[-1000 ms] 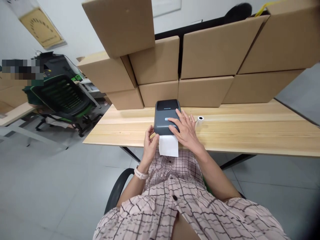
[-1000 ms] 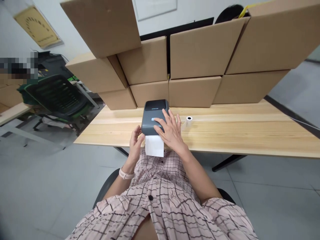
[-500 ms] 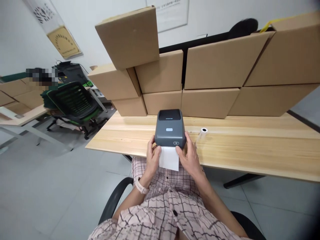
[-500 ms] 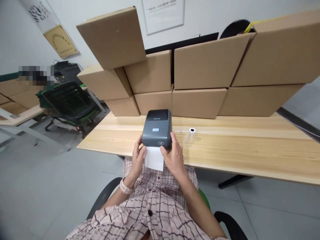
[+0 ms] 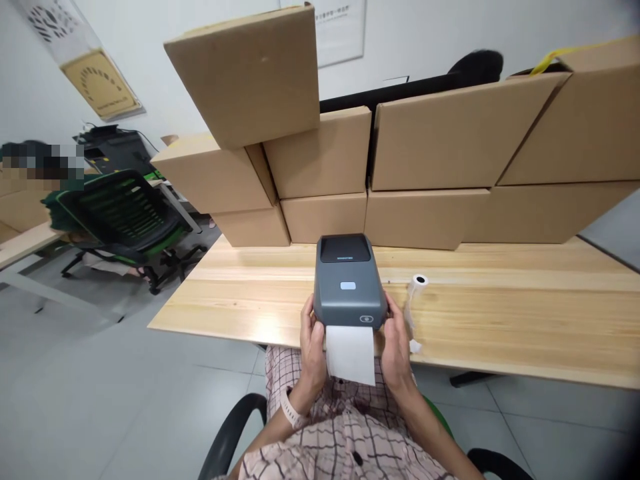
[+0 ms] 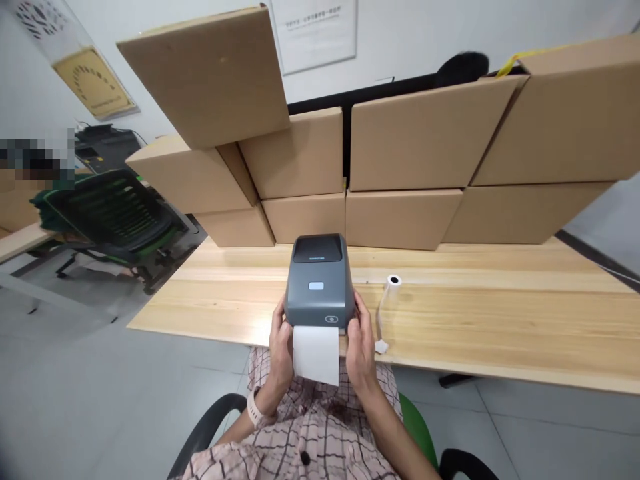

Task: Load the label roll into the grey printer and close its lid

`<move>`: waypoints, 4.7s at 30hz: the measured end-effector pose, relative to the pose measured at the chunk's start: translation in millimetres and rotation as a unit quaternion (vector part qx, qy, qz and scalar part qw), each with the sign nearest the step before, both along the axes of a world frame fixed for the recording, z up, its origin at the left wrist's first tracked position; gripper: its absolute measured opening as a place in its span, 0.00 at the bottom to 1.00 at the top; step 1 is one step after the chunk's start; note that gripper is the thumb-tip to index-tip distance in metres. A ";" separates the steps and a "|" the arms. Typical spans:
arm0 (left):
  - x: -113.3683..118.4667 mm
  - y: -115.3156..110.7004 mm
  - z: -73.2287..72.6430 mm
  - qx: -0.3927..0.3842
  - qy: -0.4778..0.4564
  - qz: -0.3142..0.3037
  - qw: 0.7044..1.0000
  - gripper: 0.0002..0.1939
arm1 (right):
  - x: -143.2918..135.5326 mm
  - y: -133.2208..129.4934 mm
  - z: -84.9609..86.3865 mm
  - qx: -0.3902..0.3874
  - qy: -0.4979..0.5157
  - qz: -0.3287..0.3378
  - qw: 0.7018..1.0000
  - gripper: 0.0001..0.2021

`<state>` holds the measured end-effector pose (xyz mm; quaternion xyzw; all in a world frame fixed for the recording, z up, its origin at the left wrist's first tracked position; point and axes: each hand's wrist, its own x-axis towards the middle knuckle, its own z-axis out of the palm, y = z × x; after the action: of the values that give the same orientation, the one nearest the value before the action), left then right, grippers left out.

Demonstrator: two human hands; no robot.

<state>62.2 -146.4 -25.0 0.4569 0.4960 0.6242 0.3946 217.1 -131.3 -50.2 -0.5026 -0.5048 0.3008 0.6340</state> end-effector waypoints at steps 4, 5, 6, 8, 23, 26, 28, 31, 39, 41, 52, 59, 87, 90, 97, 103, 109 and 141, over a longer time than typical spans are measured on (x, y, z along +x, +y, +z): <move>0.5 3.9 -4.0 0.000 -0.027 0.003 1.000 0.31 | -0.4 2.8 -2.8 0.003 -0.012 -0.035 0.999 0.26; 0.8 4.3 -5.1 0.003 -0.035 0.001 0.999 0.31 | -0.2 3.3 -3.2 0.007 -0.017 -0.041 0.999 0.26; 1.2 4.6 -6.0 0.005 -0.040 -0.002 0.999 0.32 | 0.0 3.7 -3.7 0.010 -0.022 -0.045 0.999 0.26; 1.7 4.4 -7.4 0.009 -0.032 -0.006 0.999 0.33 | 0.2 4.5 -5.2 0.013 -0.034 -0.049 0.998 0.27; -12.2 11.1 1.6 0.013 0.051 -0.007 0.999 0.35 | 29.7 23.4 23.2 0.063 -0.212 0.007 0.975 0.30; -13.4 14.2 7.0 -0.017 0.035 -0.007 0.999 0.36 | 41.6 55.1 64.1 0.107 -0.280 -0.016 0.954 0.30; -13.9 16.2 8.9 -0.037 0.020 -0.004 0.999 0.35 | 43.8 81.2 92.2 0.133 -0.301 -0.025 0.944 0.30; -16.3 19.7 9.0 -0.053 0.001 0.000 0.999 0.33 | 40.7 121.8 125.6 0.146 -0.303 -0.018 0.942 0.31; -24.9 21.1 1.1 -0.036 -0.011 -0.017 0.999 0.34 | 23.8 177.6 145.4 0.163 -0.292 0.001 0.942 0.38; -26.7 20.0 0.7 -0.038 -0.012 -0.022 0.999 0.33 | 20.4 172.8 144.9 0.172 -0.322 0.018 0.931 0.29; -38.3 129.8 34.4 -0.091 -0.011 -0.144 0.985 0.50 | 9.0 188.8 142.2 -0.113 -0.625 0.388 0.668 0.53; -32.7 147.8 26.8 -0.092 -0.042 -0.124 0.987 0.55 | 22.0 185.7 157.7 -0.081 -0.502 0.455 0.731 0.58; -33.2 147.6 21.4 -0.091 -0.042 -0.131 0.986 0.49 | 129.0 199.5 79.4 -0.149 -0.233 0.251 0.928 0.59; -33.4 146.6 22.7 -0.083 -0.041 -0.129 0.987 0.47 | 158.3 182.0 77.1 -0.182 -0.177 0.274 0.927 0.51; -31.1 144.6 26.4 -0.068 -0.024 -0.131 0.989 0.44 | 204.8 123.0 54.0 -0.275 -0.076 0.362 0.888 0.34; -28.6 142.8 26.3 -0.051 -0.029 -0.129 0.990 0.42 | 187.4 118.2 66.9 -0.234 -0.129 0.402 0.876 0.25; -28.5 143.0 25.3 -0.041 -0.041 -0.132 0.990 0.41 | 135.6 91.8 145.9 0.019 -0.170 0.538 0.826 0.20; -36.9 156.0 45.0 0.069 0.003 -0.042 0.997 0.42 | 20.1 12.2 73.7 0.132 -0.502 0.136 0.844 0.17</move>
<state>25.3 9.6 20.0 0.5057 0.4329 0.6384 0.3863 237.2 -119.1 23.5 -0.4224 -0.8526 0.0212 0.3068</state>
